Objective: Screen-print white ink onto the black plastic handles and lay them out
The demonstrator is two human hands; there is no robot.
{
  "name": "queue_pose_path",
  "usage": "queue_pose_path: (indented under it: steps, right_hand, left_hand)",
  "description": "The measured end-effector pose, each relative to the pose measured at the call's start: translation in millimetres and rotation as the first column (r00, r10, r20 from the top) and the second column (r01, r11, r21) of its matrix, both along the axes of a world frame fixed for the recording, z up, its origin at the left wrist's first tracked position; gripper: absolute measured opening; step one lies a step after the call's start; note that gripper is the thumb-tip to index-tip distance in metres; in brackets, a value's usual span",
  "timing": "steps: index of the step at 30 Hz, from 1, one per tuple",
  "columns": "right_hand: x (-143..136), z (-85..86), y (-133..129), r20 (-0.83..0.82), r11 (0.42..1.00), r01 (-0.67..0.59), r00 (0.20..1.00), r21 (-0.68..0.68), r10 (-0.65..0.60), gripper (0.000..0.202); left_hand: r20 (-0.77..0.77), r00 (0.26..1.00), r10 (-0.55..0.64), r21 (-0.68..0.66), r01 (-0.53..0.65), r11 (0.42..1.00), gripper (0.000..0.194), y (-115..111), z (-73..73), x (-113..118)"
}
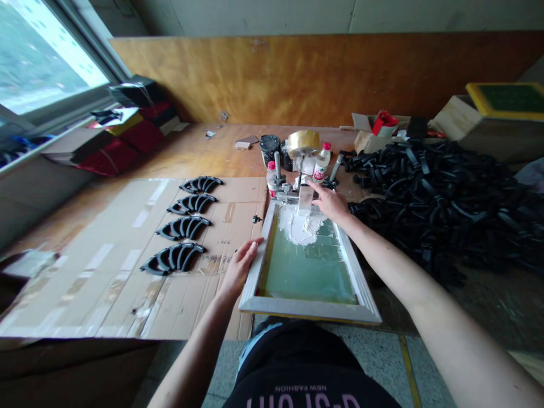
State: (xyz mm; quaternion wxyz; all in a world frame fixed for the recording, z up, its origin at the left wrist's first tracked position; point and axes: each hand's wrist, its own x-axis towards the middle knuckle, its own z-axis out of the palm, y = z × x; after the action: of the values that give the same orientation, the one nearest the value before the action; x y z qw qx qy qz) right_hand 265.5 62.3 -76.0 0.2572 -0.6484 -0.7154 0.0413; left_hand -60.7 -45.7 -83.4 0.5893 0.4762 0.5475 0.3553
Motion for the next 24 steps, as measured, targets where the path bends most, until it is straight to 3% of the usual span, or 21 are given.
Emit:
queue_pose_path:
  steps: [3, 5, 7, 10, 13, 16, 17, 19, 21, 22, 23, 24]
  right_hand:
    - [46, -7.9, -3, -0.143, 0.964, 0.264, 0.955, 0.025, -0.258, 0.046]
    - [65, -25.0, -19, -0.207, 0.943, 0.331, 0.921, -0.026, -0.329, 0.038]
    - [66, -48.1, -39, -0.219, 0.957, 0.272, 0.932, -0.097, -0.288, 0.032]
    - [37, -77.8, -67, -0.181, 0.988, 0.004, 0.983, -0.156, -0.033, 0.033]
    - [-7, -83.0, -87, -0.035, 0.970, -0.157, 0.988, -0.187, 0.153, 0.029]
    - [-51, -67.5, -110, 0.038, 0.987, -0.098, 0.994, -0.129, 0.104, 0.013]
    - [-65, -62.0, -118, 0.040, 0.987, -0.129, 0.990, -0.097, 0.133, 0.013]
    - [-83, -55.3, -132, 0.049, 0.951, -0.303, 0.951, -0.062, 0.306, 0.016]
    - [-78, -56.4, -141, 0.046, 0.900, -0.430, 0.900, -0.074, 0.433, 0.019]
    - [-65, -60.0, -143, 0.046, 0.914, -0.396, 0.915, -0.092, 0.401, 0.021]
    - [-46, -65.5, -144, 0.053, 0.948, -0.295, 0.951, -0.121, 0.303, 0.021]
    - [-22, -72.7, -144, 0.086, 0.981, -0.109, 0.989, -0.158, 0.124, 0.022]
  left_hand:
    - [0.116, 0.992, 0.041, 0.117, -0.054, 0.992, 0.048, 18, 29.8, 11]
    - [0.223, 0.974, 0.052, 0.219, -0.102, 0.970, 0.047, 35, 46.5, 23]
    - [0.284, 0.957, 0.064, 0.275, -0.145, 0.950, 0.048, 53, 60.0, 35]
    - [0.327, 0.939, 0.108, 0.229, -0.190, 0.955, 0.055, 67, 66.7, 49]
    - [0.353, 0.920, 0.169, 0.116, -0.223, 0.968, 0.059, 51, 45.2, 60]
    - [0.314, 0.947, 0.068, -0.192, -0.007, 0.981, 0.062, 9, 2.4, 73]
    - [0.313, 0.949, 0.039, -0.290, 0.057, 0.955, 0.062, -7, -12.1, 77]
    - [0.324, 0.946, 0.026, -0.411, 0.116, 0.904, 0.058, -31, -36.4, 76]
    - [0.281, 0.959, 0.050, -0.439, 0.082, 0.895, 0.054, -38, -53.1, 60]
    - [0.213, 0.975, 0.064, -0.424, 0.033, 0.905, 0.053, -34, -59.1, 44]
    - [0.107, 0.992, 0.072, -0.385, -0.026, 0.923, 0.053, -27, -64.0, 24]
    - [-0.035, 0.997, 0.066, -0.320, -0.074, 0.945, 0.054, -18, -68.1, 0]
